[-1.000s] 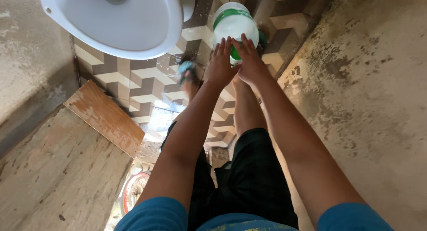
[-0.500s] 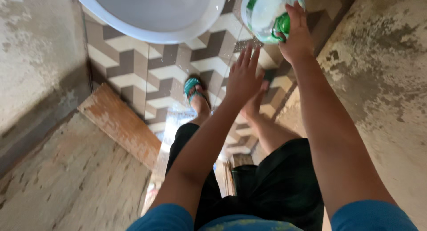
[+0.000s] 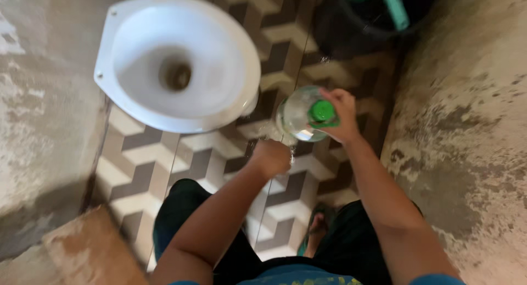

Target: The person pours water from a large plastic bottle into a bucket, then transfers some water into a smaller bottle. They return to the bathroom and pour water from the large bottle into a squat toilet.

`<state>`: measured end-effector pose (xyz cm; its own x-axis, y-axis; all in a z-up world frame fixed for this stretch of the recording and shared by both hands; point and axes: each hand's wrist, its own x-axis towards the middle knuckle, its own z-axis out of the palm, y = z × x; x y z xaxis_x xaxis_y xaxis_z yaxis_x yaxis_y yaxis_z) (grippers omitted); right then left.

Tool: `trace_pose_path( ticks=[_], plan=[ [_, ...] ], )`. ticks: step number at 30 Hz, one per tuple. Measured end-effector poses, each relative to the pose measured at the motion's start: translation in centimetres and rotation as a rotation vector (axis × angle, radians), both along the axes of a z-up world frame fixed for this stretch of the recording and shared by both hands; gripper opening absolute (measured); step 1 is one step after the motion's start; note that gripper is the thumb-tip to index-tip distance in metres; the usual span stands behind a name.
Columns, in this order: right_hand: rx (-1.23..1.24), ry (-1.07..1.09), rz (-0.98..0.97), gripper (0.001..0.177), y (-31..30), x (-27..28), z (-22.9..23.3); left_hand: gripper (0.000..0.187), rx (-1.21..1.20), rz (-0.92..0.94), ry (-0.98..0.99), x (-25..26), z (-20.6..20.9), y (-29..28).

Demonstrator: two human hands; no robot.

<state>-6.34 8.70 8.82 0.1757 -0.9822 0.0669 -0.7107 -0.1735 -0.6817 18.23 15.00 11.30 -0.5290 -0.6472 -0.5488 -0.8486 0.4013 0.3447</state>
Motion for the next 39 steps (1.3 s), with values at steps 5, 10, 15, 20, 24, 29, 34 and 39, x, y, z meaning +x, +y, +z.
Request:
trace_pose_path(
  ticks=[5, 10, 15, 20, 24, 29, 34, 39],
  plan=[
    [-0.282, -0.160, 0.054, 0.087, -1.5, 3.0, -0.1, 0.079, 0.022, 0.201, -0.044, 0.8, -1.6, -3.9],
    [-0.110, -0.562, -0.158, 0.067, 2.0, 3.2, 3.0, 0.154, -0.041, 0.396, 0.009, 0.6, 1.5, -3.5],
    [-0.041, -0.832, -0.308, 0.047, 3.8, -1.9, 10.0, 0.162, -0.102, 0.445, 0.303, -1.4, 5.5, 0.6],
    [-0.073, -0.629, -0.291, 0.045, 3.7, -2.7, 15.4, 0.152, -0.054, 0.496, 0.759, -3.8, 4.4, -0.2],
    [-0.242, -0.595, -0.255, 0.047, 6.4, -0.8, 14.9, 0.141, -0.140, 0.461, 0.797, -4.4, 2.6, 0.8],
    [-0.022, -0.364, -0.237, 0.050, 7.5, -1.5, 16.3, 0.133, 0.149, 0.402, 0.740, -5.3, 1.6, 2.6],
    [-0.446, -0.371, -0.199, 0.046, 6.8, -2.1, 14.7, 0.127, -0.275, 0.445, 0.716, -6.9, 0.3, 1.5],
    [-0.113, -0.386, -0.249, 0.049, 6.7, -1.8, 15.0, 0.145, -0.020, 0.520, 0.679, -7.3, 2.8, 3.1]
  ],
)
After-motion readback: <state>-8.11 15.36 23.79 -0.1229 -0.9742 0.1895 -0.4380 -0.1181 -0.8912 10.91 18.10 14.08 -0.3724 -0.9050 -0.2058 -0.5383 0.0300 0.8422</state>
